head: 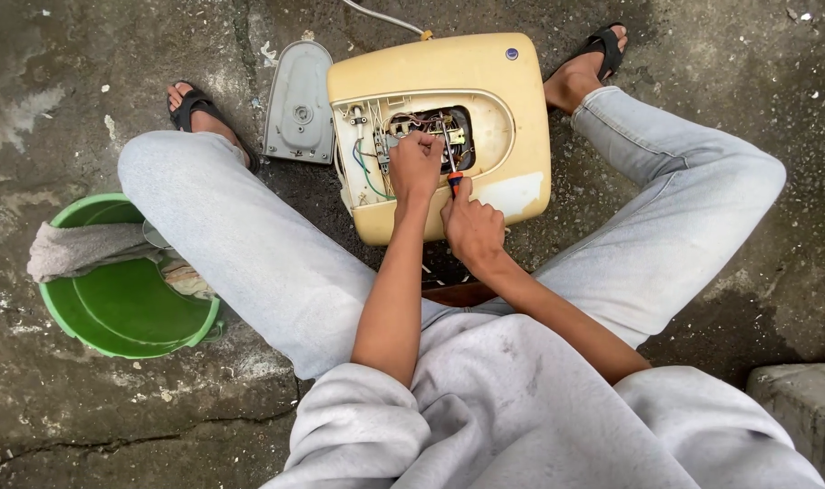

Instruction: Repairing the internal wiring and components of a small appliance using a screwdriver while sitting on the floor.

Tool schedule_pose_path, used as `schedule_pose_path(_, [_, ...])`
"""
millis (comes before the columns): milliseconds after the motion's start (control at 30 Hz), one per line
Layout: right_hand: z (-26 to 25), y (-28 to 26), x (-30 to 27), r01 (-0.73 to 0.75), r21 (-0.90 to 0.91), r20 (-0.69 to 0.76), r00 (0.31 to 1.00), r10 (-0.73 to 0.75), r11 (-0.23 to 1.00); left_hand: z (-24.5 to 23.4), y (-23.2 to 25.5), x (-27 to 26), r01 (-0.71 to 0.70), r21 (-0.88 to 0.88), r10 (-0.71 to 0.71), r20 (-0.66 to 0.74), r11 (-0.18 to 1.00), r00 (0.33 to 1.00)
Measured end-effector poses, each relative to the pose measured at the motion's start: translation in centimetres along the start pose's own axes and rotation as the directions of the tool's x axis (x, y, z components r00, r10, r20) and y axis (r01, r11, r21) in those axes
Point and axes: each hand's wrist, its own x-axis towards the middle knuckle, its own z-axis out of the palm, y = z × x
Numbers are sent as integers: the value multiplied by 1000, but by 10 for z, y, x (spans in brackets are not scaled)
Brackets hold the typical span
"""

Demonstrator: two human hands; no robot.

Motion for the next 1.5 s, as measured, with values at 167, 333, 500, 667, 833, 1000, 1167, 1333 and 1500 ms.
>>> schedule_pose_path(167, [7,5,1,0,52,-25,1000,1,999,3,7,-10,-37,32,36,14,999,999])
schedule_pose_path(333, [11,7,1,-10,112,-22,1000,12,994,8,9,-14,-95,75,97,-30,993,995])
schedule_pose_path(500, [32,13,0,38,110,-100,995,-27,993,13,1,-10,-83,20,84,-76,996,993])
schedule_pose_path(667, [29,15,2,81,122,-101,992,-69,989,14,-5,-2,-74,-11,73,-94,997,993])
schedule_pose_path(833, [3,6,-4,6,257,15,1000,-11,966,12,0,-9,-35,-58,29,-97,998,995])
schedule_pose_path(1000, [-21,2,-12,-53,382,71,997,28,922,15,-2,-10,-30,-82,21,-111,996,994])
schedule_pose_path(1167, [-24,4,-13,-72,450,80,996,40,890,18,-5,-14,-91,-34,87,-108,995,990])
schedule_pose_path(1333, [-27,4,-10,-77,440,101,994,36,895,22,-1,-13,-133,-68,124,-124,989,985])
schedule_pose_path(1500, [-5,-13,-10,-100,370,87,994,72,924,23,-15,-6,-204,-51,196,-131,978,972])
